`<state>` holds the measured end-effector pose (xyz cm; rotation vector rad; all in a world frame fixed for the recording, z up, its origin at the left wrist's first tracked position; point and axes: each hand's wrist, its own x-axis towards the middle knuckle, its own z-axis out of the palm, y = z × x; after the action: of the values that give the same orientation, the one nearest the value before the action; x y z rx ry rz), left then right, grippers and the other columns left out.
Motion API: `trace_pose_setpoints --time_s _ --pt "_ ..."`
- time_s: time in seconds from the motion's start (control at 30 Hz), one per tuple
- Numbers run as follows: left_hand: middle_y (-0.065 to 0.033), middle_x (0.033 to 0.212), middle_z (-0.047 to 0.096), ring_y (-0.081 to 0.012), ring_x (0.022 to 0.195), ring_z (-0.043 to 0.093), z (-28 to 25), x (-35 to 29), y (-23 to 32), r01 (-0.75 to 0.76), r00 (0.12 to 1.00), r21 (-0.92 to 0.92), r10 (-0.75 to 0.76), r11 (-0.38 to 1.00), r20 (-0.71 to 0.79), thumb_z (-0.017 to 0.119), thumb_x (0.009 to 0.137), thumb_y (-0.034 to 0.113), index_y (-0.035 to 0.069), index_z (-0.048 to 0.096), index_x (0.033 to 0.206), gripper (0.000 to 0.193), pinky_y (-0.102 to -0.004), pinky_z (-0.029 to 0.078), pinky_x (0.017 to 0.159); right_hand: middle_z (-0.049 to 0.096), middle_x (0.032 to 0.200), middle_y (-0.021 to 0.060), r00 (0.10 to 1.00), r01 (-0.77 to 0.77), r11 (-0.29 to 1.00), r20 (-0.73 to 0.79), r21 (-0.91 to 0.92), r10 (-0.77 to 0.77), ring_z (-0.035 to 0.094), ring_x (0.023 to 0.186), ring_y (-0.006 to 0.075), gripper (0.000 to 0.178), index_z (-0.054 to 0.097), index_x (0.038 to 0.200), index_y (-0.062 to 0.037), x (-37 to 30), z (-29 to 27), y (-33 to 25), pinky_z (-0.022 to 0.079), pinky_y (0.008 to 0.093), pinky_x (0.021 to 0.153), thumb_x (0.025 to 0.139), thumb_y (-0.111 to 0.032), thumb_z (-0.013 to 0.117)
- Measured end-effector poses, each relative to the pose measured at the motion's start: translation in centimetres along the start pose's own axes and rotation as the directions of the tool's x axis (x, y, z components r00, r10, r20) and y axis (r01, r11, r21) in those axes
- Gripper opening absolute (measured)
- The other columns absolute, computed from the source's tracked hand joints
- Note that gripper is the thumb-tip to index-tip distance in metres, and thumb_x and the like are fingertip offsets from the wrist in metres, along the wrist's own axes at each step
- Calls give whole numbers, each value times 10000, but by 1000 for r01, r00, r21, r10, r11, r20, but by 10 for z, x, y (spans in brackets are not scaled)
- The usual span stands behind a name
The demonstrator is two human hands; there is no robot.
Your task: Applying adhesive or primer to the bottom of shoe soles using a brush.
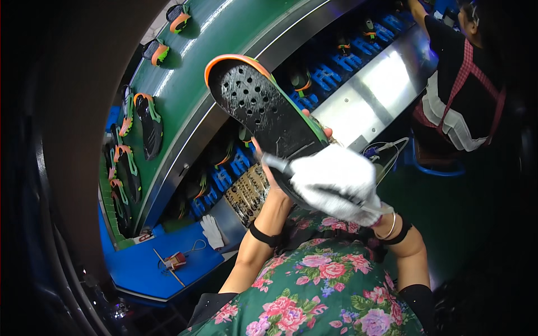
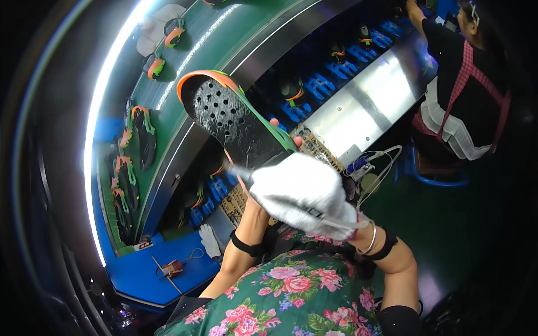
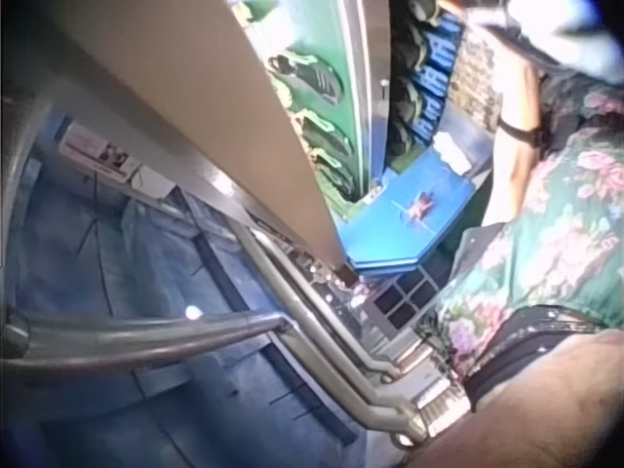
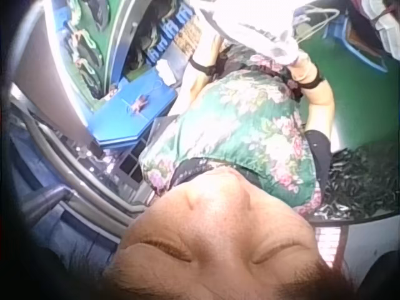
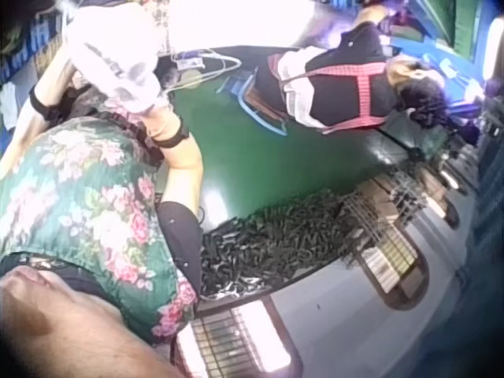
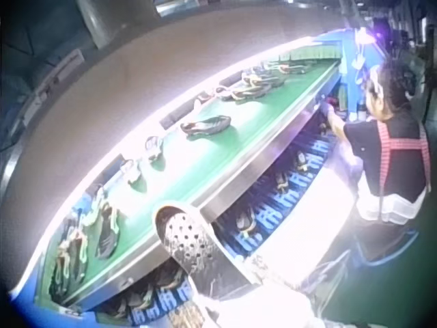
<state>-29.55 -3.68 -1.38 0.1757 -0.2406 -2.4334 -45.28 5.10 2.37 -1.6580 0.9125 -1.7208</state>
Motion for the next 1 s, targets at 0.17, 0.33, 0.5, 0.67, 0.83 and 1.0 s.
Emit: trace_pose_setpoints --time_s 0.17,0.33,0.5,0.67,0.83,1.0 --pt "-296 1511 528 -559 1302 580 -9 10 7 29 999 -19 -28 999 42 477 911 880 96 324 1643 1084 -704 510 1047 791 1138 128 990 140 923 17 -359 -143 768 1003 291 281 792 1152 -38 -12 13 13 608 397 854 871 -27 781" --pt "-385 1434 559 -588 1233 617 -15 25 20 13 1000 -45 -12 999 19 481 896 893 129 327 1643 1079 -712 536 989 794 1010 121 997 -1 999 -80 49 5 766 892 274 247 804 1038 -66 6 7 26 606 400 780 801 -14 845" --pt "-380 1460 538 -564 1249 616 -13 42 32 14 993 -62 -7 998 116 495 875 911 119 318 1649 1122 -705 503 1056 792 1118 114 990 129 935 91 -330 -104 768 944 292 323 794 1181 -71 8 6 33 606 395 816 858 -54 802" --pt "-379 1468 527 -546 1298 586 -15 51 42 -73 997 -66 75 995 26 521 833 939 151 337 1644 1145 -704 482 1087 793 1052 116 1000 19 1000 -5 -14 -19 761 871 286 278 799 1075 -58 30 -6 34 599 394 753 802 -31 842" --pt "-347 1481 529 -489 1356 558 -7 61 38 -91 982 -37 96 995 165 505 871 911 84 332 1632 1138 -707 484 1086 781 1045 118 984 176 939 86 -295 -157 752 889 264 299 785 1161 -72 24 -2 32 618 383 767 864 -31 788" --pt "-325 1499 520 -472 1387 533 -11 52 44 -115 990 45 111 992 89 503 862 920 50 310 1638 1182 -675 516 1074 807 1008 99 996 -93 996 9 13 93 766 878 261 219 811 1007 -66 27 -18 25 599 371 764 796 -23 851"
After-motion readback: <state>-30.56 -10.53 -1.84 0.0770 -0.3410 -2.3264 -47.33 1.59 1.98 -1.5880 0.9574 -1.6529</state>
